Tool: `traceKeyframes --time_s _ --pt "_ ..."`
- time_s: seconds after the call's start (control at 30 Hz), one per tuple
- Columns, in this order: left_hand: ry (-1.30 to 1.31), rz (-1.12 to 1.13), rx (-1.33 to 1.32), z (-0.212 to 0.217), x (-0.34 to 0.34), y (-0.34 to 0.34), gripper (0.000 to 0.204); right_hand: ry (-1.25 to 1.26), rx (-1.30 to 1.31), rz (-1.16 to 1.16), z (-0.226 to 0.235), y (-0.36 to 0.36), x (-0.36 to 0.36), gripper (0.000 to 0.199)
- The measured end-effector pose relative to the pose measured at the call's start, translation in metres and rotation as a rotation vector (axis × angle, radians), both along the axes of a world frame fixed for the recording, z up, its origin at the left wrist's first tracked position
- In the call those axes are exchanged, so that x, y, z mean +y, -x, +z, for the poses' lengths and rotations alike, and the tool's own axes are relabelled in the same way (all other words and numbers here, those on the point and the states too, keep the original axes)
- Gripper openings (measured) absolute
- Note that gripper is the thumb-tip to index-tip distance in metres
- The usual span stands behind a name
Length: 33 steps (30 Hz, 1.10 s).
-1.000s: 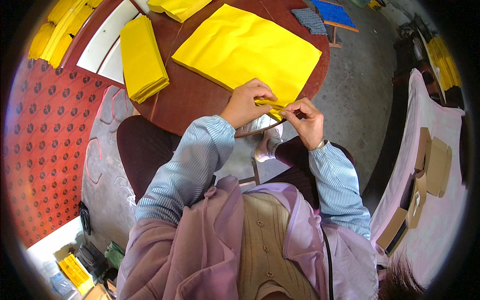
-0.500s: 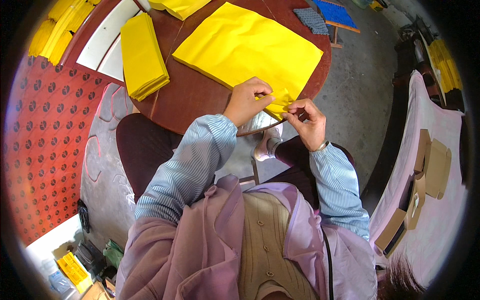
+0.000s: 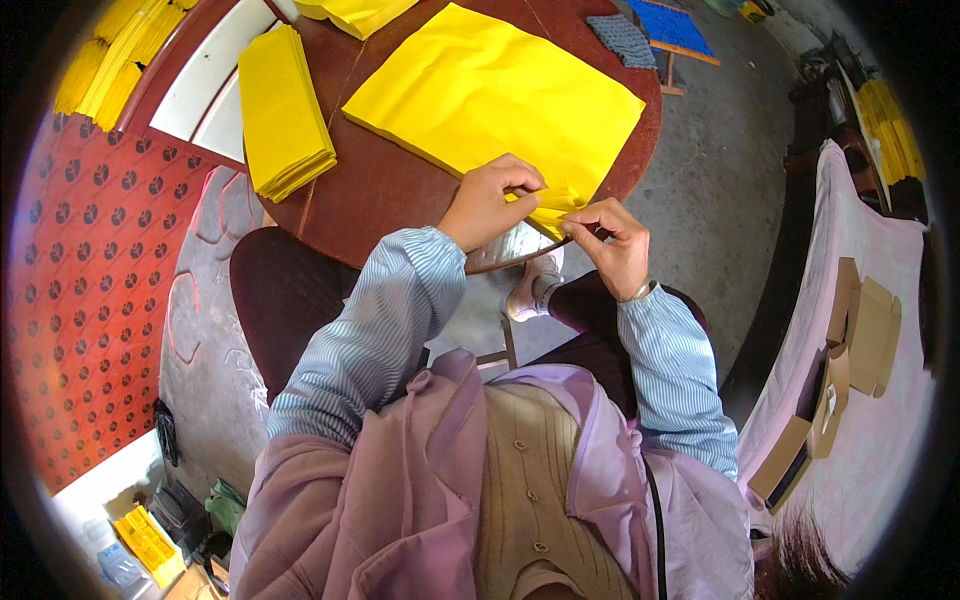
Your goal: The person folds yellow fabric pieces on a round table, aligning edges and pressing creases. The person stacks the folded pieces and repeats the folding process on another piece.
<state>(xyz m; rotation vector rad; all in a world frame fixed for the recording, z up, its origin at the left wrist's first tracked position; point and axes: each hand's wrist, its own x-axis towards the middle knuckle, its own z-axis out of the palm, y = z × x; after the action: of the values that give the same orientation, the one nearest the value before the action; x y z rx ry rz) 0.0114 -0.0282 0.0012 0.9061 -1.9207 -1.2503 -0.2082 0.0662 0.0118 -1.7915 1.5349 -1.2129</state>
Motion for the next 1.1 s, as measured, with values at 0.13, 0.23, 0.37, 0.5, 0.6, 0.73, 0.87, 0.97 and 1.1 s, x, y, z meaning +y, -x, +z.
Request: traceKeyframes --time_s 0.13,0.23,0.37,0.5,0.6,0.73,0.87,0.97,1.1 --pt "0.006 -0.071 0.034 0.001 -0.002 -0.005 0.021 -0.059 -0.126 -0.002 -0.006 -0.001 -0.002 0.013" --pt "0.008 -0.089 -0.001 0.003 -0.002 -0.005 0.026 -0.048 -0.135 -0.001 -0.008 -0.001 -0.002 0.013" --pt "0.092 -0.05 -0.054 0.004 0.005 0.0 0.026 -0.068 -0.125 -0.004 -0.007 -0.002 -0.002 0.014" --pt "0.136 -0.008 -0.043 0.001 0.008 0.003 0.023 -0.062 -0.106 -0.009 -0.003 -0.004 -0.002 0.014" --pt "0.219 0.026 -0.039 -0.003 0.01 0.005 0.021 -0.056 -0.106 -0.012 -0.001 -0.006 -0.002 0.014" --pt "0.187 0.099 -0.013 -0.007 0.012 0.009 0.018 -0.096 -0.101 -0.04 0.003 -0.006 0.0 0.014" --pt "0.038 0.101 -0.023 -0.004 0.007 0.008 0.016 -0.06 0.002 -0.022 0.006 -0.004 0.003 0.012" --pt "-0.016 0.066 -0.01 -0.002 0.004 0.005 0.017 0.021 0.052 0.018 0.006 -0.003 0.003 0.011" --pt "0.009 0.019 -0.017 -0.001 0.0 0.001 0.016 -0.029 -0.038 0.006 0.002 -0.002 0.001 0.011"
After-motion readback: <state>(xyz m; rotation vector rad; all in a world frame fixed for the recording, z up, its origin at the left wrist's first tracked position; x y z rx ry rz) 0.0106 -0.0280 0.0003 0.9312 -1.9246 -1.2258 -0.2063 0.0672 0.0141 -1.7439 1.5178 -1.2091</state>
